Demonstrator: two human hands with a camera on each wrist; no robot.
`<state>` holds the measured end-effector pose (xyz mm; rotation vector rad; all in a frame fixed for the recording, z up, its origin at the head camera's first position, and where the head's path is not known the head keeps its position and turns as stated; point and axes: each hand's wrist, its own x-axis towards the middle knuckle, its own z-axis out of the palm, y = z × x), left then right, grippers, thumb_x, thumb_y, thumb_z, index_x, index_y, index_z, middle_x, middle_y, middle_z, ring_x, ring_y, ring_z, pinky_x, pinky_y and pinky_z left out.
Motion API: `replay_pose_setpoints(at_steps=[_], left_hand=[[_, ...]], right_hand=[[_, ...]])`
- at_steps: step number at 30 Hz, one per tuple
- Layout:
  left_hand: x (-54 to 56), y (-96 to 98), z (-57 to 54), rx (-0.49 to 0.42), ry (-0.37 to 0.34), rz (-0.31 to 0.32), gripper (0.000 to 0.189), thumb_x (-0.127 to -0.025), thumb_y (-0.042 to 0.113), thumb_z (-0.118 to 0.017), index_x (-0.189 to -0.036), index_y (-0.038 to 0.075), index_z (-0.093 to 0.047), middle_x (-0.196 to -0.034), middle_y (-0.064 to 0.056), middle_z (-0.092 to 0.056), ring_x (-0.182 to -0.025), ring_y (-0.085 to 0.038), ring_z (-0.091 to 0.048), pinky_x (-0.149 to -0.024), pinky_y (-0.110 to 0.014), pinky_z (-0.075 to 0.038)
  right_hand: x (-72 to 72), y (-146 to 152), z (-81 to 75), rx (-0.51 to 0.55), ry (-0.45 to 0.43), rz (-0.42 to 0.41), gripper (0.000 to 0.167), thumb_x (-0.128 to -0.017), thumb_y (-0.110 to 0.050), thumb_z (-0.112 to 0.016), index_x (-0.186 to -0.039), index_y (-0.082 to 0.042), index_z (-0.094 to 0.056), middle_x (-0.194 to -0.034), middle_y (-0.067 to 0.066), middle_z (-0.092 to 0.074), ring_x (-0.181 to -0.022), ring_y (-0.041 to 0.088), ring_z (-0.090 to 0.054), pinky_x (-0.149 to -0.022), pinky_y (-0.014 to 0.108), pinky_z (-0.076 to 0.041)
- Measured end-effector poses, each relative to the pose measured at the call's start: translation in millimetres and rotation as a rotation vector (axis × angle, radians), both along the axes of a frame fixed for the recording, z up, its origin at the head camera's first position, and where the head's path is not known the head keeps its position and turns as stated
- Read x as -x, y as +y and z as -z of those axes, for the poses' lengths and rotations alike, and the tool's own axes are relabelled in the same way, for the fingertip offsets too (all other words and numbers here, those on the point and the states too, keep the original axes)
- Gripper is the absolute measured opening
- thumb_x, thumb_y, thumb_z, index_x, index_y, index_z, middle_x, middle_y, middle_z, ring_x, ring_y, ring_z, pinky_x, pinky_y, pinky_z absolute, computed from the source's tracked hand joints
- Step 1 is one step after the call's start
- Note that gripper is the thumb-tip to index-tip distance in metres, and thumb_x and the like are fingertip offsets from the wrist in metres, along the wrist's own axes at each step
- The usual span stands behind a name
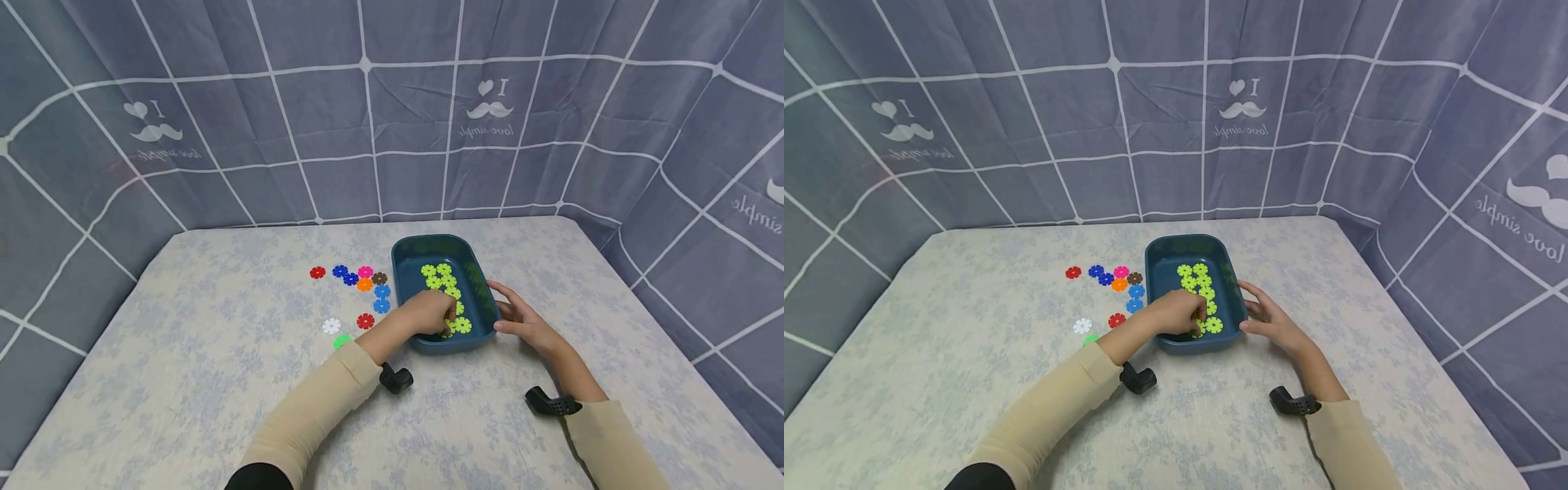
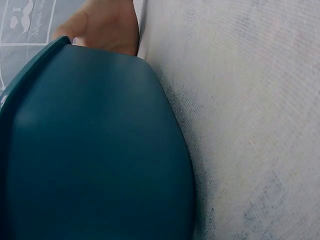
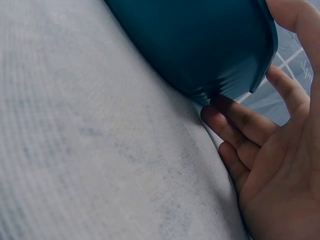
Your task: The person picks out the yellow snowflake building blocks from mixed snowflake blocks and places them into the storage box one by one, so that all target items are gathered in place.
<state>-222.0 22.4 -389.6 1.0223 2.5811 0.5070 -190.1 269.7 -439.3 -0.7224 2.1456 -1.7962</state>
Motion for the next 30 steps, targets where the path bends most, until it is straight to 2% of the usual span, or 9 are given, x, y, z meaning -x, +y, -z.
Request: replay_pose_setpoints(at_steps=[5,7,10,13,15,17,20,25,30], left_hand=[[-0.9,0.8,0.7,-0.002,-0.003,-0.014,0.014,-0.085,0.016,-0.078,-0.091,0.011,-0.065,-0.087,0.005,-0.060,-0.076,-0.009,-0.055,-0.070,-0.022,-0.045],[-0.9,0.2,1.3,-0.008,-0.004,-0.015,0.014,-0.085,0.014,-0.077,-0.085,0.012,-0.063,-0.082,0.005,-0.057,-0.072,-0.008,-0.050,-0.068,-0.021,-0.042],[-0.3,-0.5,2.6,-0.014,0.002,-0.011,0.029,-0.086,0.013,-0.077,-0.072,0.014,-0.051,-0.068,0.006,-0.042,-0.063,-0.009,-0.037,-0.062,-0.022,-0.033],[-0.7,-1.2,4.1,-0.011,0.012,-0.012,0.037,-0.086,0.013,-0.076,-0.068,0.015,-0.044,-0.065,0.006,-0.032,-0.061,-0.009,-0.030,-0.061,-0.023,-0.029],[-1.2,-1.4,4.6,-0.012,0.012,-0.011,0.033,-0.087,0.012,-0.075,-0.069,0.014,-0.048,-0.066,0.005,-0.036,-0.061,-0.009,-0.033,-0.061,-0.023,-0.031],[-1.8,-1.6,4.4,-0.016,0.017,-0.011,0.020,-0.087,0.010,-0.074,-0.076,0.012,-0.057,-0.072,0.005,-0.047,-0.065,-0.009,-0.042,-0.064,-0.022,-0.036],[-1.4,-1.9,2.7,-0.039,0.034,0.004,0.007,-0.089,0.007,-0.070,-0.085,0.009,-0.064,-0.078,0.003,-0.057,-0.070,-0.011,-0.051,-0.067,-0.023,-0.042],[0.1,-3.7,1.3,-0.142,0.087,0.035,0.009,-0.093,0.010,-0.065,-0.084,0.011,-0.064,-0.074,0.004,-0.058,-0.068,-0.009,-0.054,-0.066,-0.022,-0.045],[2.3,-19.2,-9.1,-0.266,0.139,-0.014,0.010,-0.095,0.018,-0.064,-0.087,0.013,-0.064,-0.077,0.004,-0.061,-0.067,-0.009,-0.055,-0.064,-0.022,-0.046]], right_hand=[[-2.2,0,-1.1,-0.009,-0.002,0.010,0.075,-0.096,-0.002,-0.055,-0.156,-0.009,-0.011,-0.145,0.038,-0.032,-0.123,0.008,-0.050,-0.094,0.026,-0.044],[-2.8,-1,-2.2,-0.012,0.001,0.011,0.075,-0.096,-0.001,-0.054,-0.156,-0.009,-0.011,-0.144,0.038,-0.033,-0.123,0.009,-0.050,-0.093,0.026,-0.044],[-2.6,-2,-2.4,-0.009,0.004,0.006,0.074,-0.095,0.000,-0.054,-0.156,-0.008,-0.011,-0.144,0.038,-0.033,-0.123,0.009,-0.050,-0.093,0.027,-0.044],[-2.2,-3,-1.9,0.001,0.009,-0.006,0.074,-0.096,0.000,-0.053,-0.156,-0.008,-0.011,-0.144,0.038,-0.032,-0.124,0.009,-0.051,-0.093,0.027,-0.045],[-1.9,-3,-1.7,0.002,0.015,-0.012,0.074,-0.096,-0.001,-0.054,-0.156,-0.008,-0.011,-0.145,0.038,-0.031,-0.124,0.008,-0.050,-0.093,0.027,-0.045],[-1.6,-2,-1.8,0.001,0.022,-0.019,0.074,-0.096,-0.001,-0.053,-0.156,-0.007,-0.011,-0.144,0.039,-0.030,-0.124,0.008,-0.050,-0.093,0.027,-0.045],[-1.1,-1,-2.1,0.003,0.019,-0.024,0.074,-0.096,-0.001,-0.054,-0.156,-0.007,-0.011,-0.144,0.040,-0.030,-0.123,0.007,-0.050,-0.093,0.026,-0.045],[-2.5,6,-6.7,-0.023,0.013,-0.028,0.069,-0.097,-0.002,-0.052,-0.155,-0.004,-0.014,-0.146,0.040,-0.026,-0.124,0.004,-0.048,-0.094,0.024,-0.043],[-8.5,22,-21.9,-0.041,0.069,0.029,0.055,-0.100,0.002,-0.045,-0.152,-0.004,-0.027,-0.147,0.033,-0.033,-0.122,0.008,-0.052,-0.094,0.021,-0.043]])
